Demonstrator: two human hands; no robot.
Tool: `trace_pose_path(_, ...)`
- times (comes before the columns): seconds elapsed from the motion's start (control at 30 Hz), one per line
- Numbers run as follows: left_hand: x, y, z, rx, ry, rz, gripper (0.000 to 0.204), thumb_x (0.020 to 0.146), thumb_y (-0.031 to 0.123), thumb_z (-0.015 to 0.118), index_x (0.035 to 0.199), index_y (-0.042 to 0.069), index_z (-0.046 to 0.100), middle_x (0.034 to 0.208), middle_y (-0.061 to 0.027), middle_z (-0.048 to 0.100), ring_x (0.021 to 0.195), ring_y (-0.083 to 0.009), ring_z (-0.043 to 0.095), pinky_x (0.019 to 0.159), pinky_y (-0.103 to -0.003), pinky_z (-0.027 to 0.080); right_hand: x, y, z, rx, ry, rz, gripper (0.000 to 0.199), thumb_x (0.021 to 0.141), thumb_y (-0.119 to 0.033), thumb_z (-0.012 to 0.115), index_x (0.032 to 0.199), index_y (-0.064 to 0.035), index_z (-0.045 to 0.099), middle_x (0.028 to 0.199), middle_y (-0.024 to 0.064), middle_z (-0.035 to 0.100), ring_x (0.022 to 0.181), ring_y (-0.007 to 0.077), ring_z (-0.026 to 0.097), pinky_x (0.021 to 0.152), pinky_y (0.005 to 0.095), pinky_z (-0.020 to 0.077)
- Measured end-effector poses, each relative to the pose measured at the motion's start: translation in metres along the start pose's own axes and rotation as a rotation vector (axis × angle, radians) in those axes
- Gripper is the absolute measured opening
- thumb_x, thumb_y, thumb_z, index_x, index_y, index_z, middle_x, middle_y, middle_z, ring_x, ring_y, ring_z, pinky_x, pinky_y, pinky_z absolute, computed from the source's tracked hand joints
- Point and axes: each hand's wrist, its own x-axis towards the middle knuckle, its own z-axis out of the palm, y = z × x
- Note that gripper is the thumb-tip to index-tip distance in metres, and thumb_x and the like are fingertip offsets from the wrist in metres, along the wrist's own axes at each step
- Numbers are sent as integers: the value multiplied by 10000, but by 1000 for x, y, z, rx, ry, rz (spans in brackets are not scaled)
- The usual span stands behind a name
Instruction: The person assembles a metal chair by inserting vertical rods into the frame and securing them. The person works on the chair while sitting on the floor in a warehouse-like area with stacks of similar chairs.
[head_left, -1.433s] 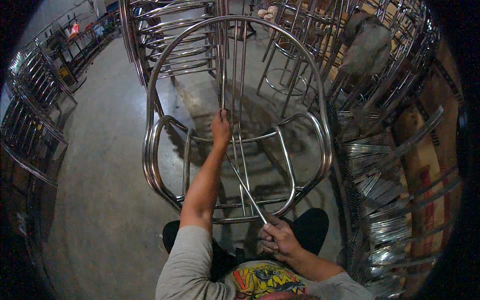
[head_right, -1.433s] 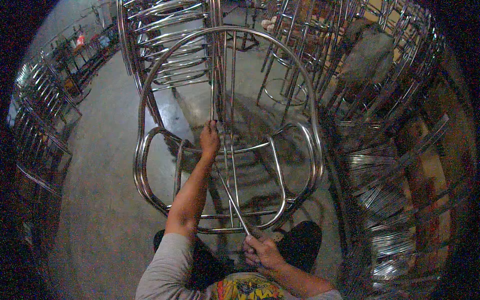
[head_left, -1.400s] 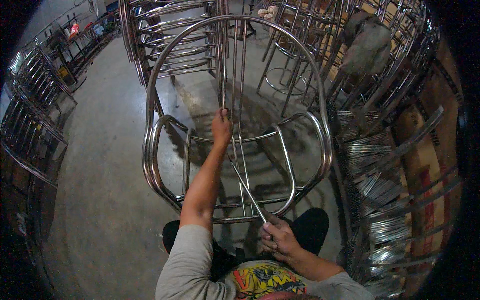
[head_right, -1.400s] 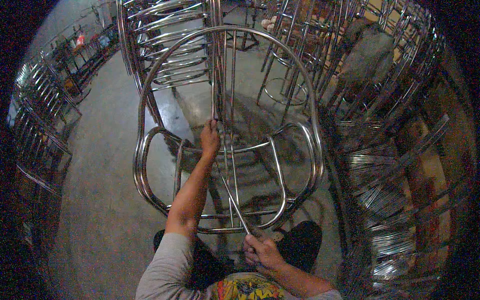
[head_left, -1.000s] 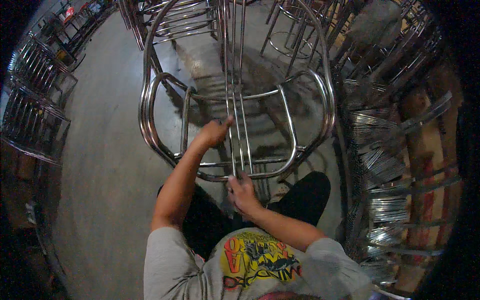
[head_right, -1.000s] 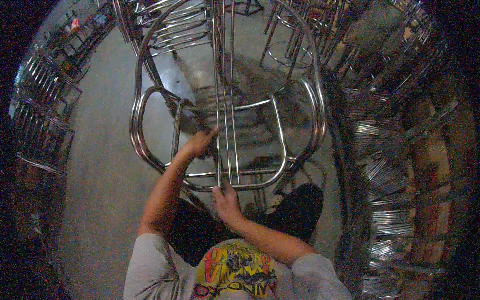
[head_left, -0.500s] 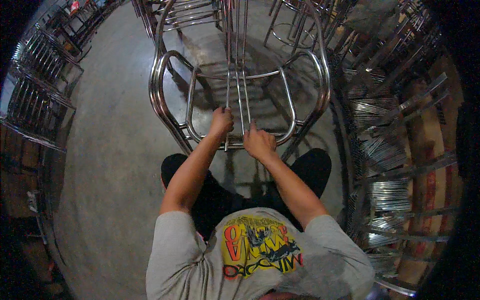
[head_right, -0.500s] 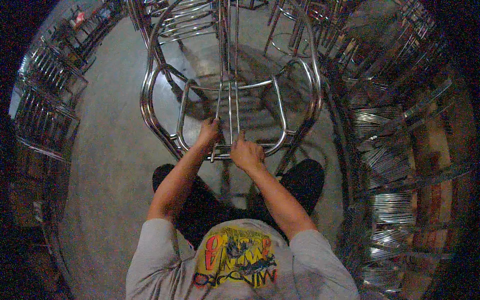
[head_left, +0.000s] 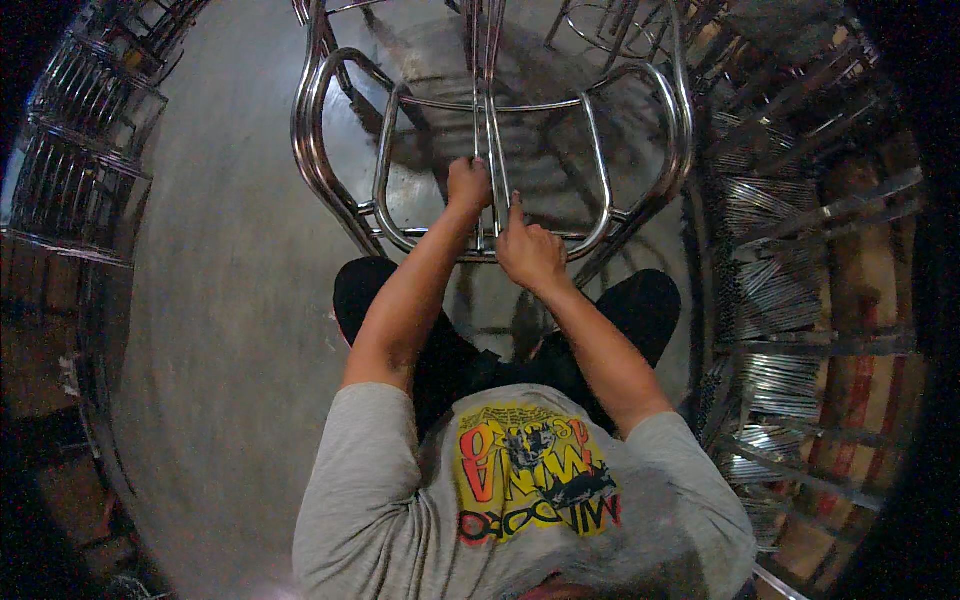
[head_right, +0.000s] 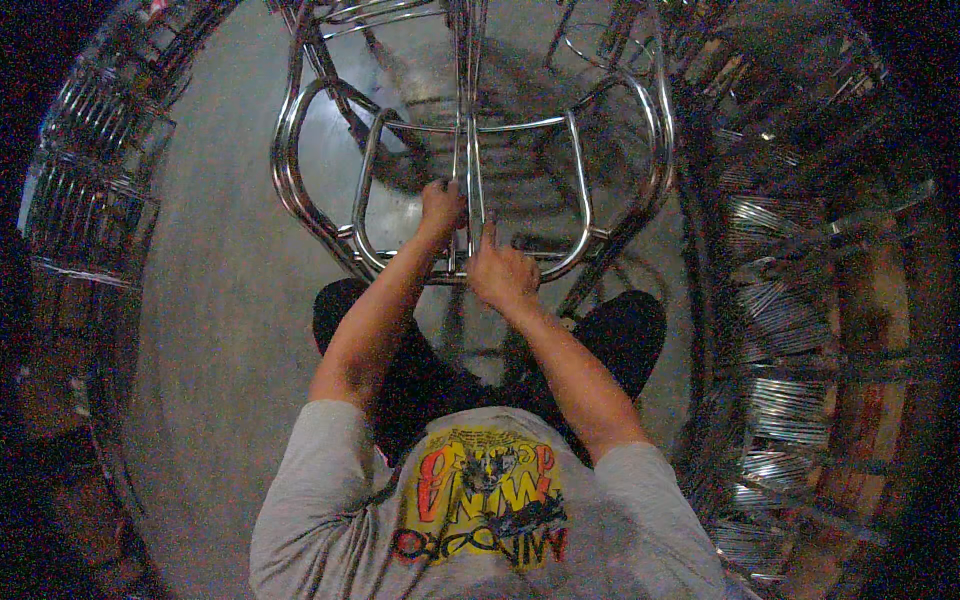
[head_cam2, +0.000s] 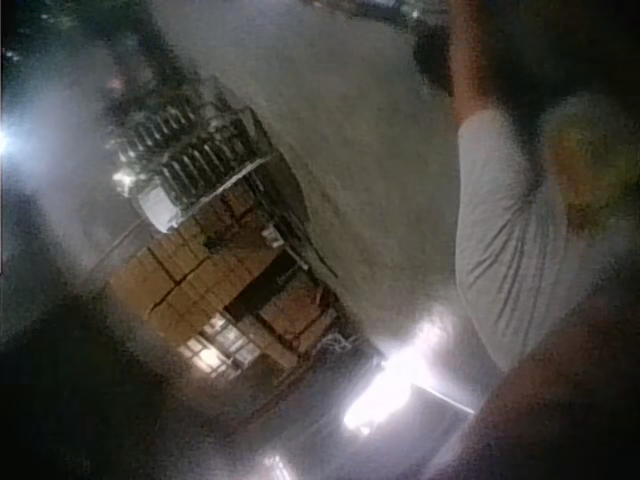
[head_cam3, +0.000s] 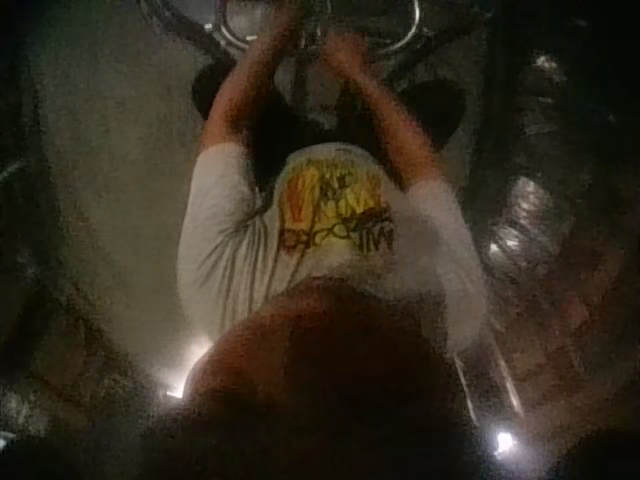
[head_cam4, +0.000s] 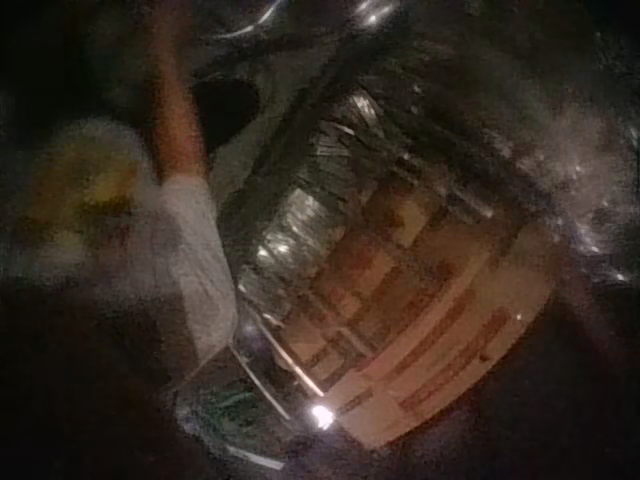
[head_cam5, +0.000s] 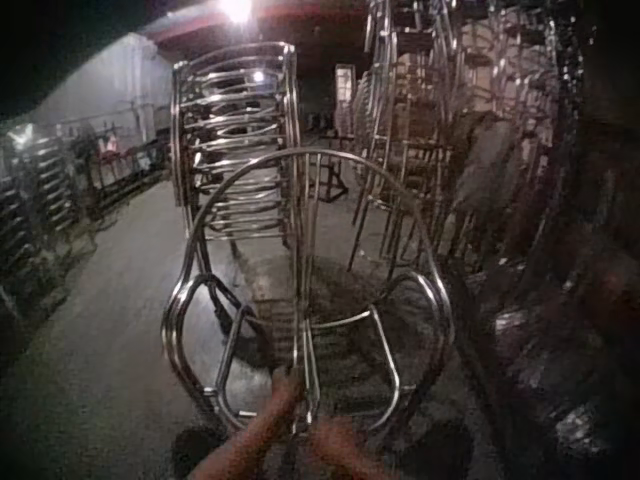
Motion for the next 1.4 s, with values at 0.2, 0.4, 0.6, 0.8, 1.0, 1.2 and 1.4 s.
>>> trace_pose_path(0.2,-17,23,-4,217,60,68,343,908,264,530,932,-65,624,1034,-329,611,1004,-488,582,842,-518,471,-1,2,0,-10,-36,-18,669,878,-295,487,1496,-214,246,887,291,649,861,465,640,839,559,471)
trace_pose_path(0.4,-27,39,-8,323,-51,38,278,901,207,521,976,-45,611,1044,-326,613,1032,-487,571,847,-527,474,1,1,4,16,-37,16,674,878,-288,487,1499,-200,238,930,290,651,877,463,637,862,547,463)
trace_pose_path(0.6,-33,34,-9,311,-97,6,249,862,166,547,1007,-35,558,1059,-320,610,1022,-488,576,872,-532,459,10,10,3,30,-66,14,690,882,-267,486,1506,-179,205,933,294,649,890,480,623,876,547,454)
trace_pose_path(0.8,-35,30,-12,403,-127,45,275,838,169,569,1007,-43,527,1004,-308,622,976,-483,590,874,-542,456,13,27,1,167,-70,-79,641,894,-303,483,1476,-140,269,918,286,648,866,484,622,835,559,472)
trace_pose_path(1.0,-25,10,-11,565,-177,109,314,813,204,589,1000,-48,569,937,-306,632,925,-477,609,808,-545,483,22,17,10,20,22,-20,526,890,-320,488,1364,-103,424,872,261,657,797,448,647,738,548,512)
trace_pose_path(1.2,-12,-11,-12,547,-226,344,269,881,198,516,989,-37,587,934,-283,637,910,-448,618,776,-498,479,3,49,-18,113,355,-221,273,877,-199,507,1055,-14,600,851,197,663,805,378,653,695,479,515)
trace_pose_path(1.4,-20,-6,-17,375,-240,169,305,969,260,446,978,-35,524,918,-270,610,854,-441,590,757,-460,454,38,252,-122,443,1004,231,336,909,-290,549,1017,22,614,952,221,657,883,402,622,788,449,487)
